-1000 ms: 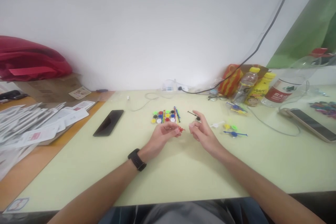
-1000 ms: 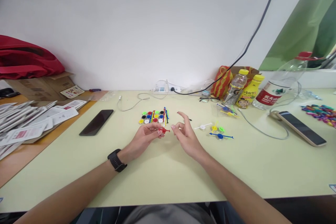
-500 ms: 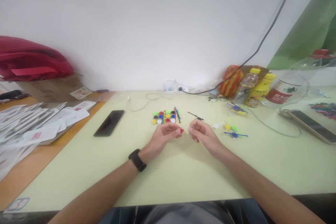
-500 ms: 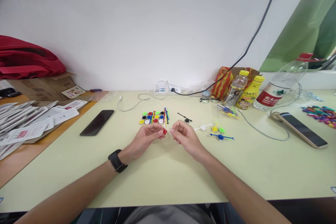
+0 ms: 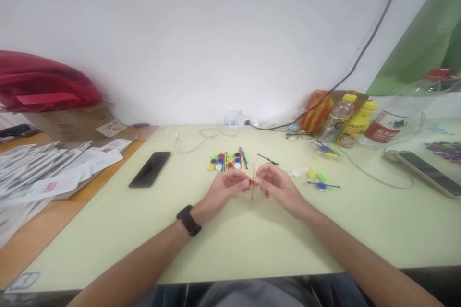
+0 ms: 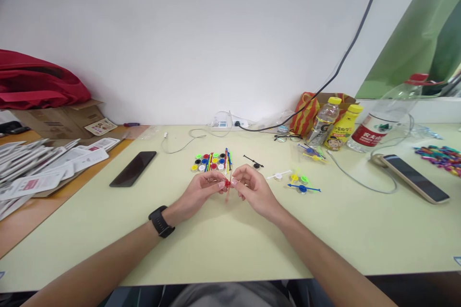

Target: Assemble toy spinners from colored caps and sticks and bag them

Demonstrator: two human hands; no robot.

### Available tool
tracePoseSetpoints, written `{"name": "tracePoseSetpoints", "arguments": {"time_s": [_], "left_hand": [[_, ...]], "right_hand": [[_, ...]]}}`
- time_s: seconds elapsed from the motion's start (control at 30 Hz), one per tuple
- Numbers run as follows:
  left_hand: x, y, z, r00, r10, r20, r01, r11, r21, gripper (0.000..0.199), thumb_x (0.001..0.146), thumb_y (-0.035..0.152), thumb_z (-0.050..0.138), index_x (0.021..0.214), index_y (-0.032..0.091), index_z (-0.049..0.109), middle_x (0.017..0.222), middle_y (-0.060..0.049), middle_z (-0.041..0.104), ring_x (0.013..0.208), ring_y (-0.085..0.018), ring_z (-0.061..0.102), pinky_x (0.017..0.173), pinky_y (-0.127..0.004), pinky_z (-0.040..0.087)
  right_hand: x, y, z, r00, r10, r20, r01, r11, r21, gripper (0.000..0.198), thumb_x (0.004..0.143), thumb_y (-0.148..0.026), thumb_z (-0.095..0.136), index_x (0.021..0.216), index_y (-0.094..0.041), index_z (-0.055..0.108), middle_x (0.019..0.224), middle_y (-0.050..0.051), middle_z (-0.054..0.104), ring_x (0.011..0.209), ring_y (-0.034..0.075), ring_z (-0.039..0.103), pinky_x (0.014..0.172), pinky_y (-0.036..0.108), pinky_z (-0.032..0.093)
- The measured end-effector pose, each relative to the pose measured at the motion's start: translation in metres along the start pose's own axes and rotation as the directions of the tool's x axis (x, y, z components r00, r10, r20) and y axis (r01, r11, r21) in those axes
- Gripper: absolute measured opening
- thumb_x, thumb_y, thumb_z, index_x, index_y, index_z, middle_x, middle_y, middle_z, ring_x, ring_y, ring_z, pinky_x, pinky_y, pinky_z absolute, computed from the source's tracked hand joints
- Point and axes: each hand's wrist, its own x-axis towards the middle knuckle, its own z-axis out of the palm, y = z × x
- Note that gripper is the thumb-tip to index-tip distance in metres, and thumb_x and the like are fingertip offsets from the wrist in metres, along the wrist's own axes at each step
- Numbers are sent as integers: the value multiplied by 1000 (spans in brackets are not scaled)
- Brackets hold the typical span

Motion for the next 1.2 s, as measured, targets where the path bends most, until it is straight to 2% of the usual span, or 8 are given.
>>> {"name": "tracePoseSetpoints", "arguments": {"time_s": [0.27,0.43,0.5,0.6,0.67,0.83,0.97,1.2], "left_hand": [[0,0,-1,1000,4,-7,-4,1000,0,19,87,31,78,97,16,72,96,-5,69,86,-15,66,83,-29,52],[0,0,-1,1000,-11,-15,11,1000,-20,20,87,31,79,98,16,72,98,-6,70,86,-16,67,83,-30,52],[0,0,0,1000,-16,-24,16,1000,-19,20,86,31,79,98,16,72,98,-6,71,86,-16,67,84,-30,52],[0,0,0,999,-15,-36,15,1000,-11,21,86,32,79,97,16,72,99,-7,72,85,-16,67,84,-30,53],[1,0,0,999,-12,-37,12,1000,-9,21,86,32,79,97,16,72,98,-7,72,85,-16,67,84,-30,53],[1,1,1,1000,-1,-23,1,1000,-3,20,87,32,78,97,16,73,96,-7,71,86,-16,67,83,-31,53],[0,1,1,1000,2,-1,-2,1000,-2,20,88,32,77,98,16,72,96,-7,70,87,-17,66,84,-31,53],[0,-3,-1,1000,-14,-8,14,1000,4,25,87,32,78,105,16,72,104,-8,74,94,-19,69,90,-33,54]], "right_hand": [[0,2,-2,1000,19,10,-19,1000,-6,28,90,-45,71,98,-22,58,85,0,63,60,12,55,55,27,46],[0,2,-4,992,34,-122,-27,998,56,37,92,-45,68,122,-29,54,84,-3,64,56,11,50,54,27,40],[-1,0,-5,994,59,-91,-50,994,97,25,97,-49,60,105,-26,63,75,-3,59,53,10,43,53,27,34],[-4,-3,-7,982,64,178,-82,992,93,61,103,-53,43,53,-19,52,55,-1,42,53,12,37,55,31,28],[-5,-5,-6,974,48,221,-58,998,38,67,103,-53,45,45,-19,43,52,-1,36,54,12,35,55,32,25],[-1,-3,-2,999,29,14,-28,999,-20,33,92,-49,68,79,-20,57,64,-4,49,56,11,38,53,27,27],[1,1,0,1000,6,29,-5,999,-53,29,90,-47,72,98,-22,59,79,-2,59,66,13,50,58,27,36],[0,6,0,998,-25,52,35,979,-200,25,93,-45,68,102,-23,61,87,2,64,76,17,59,63,29,42]]}}
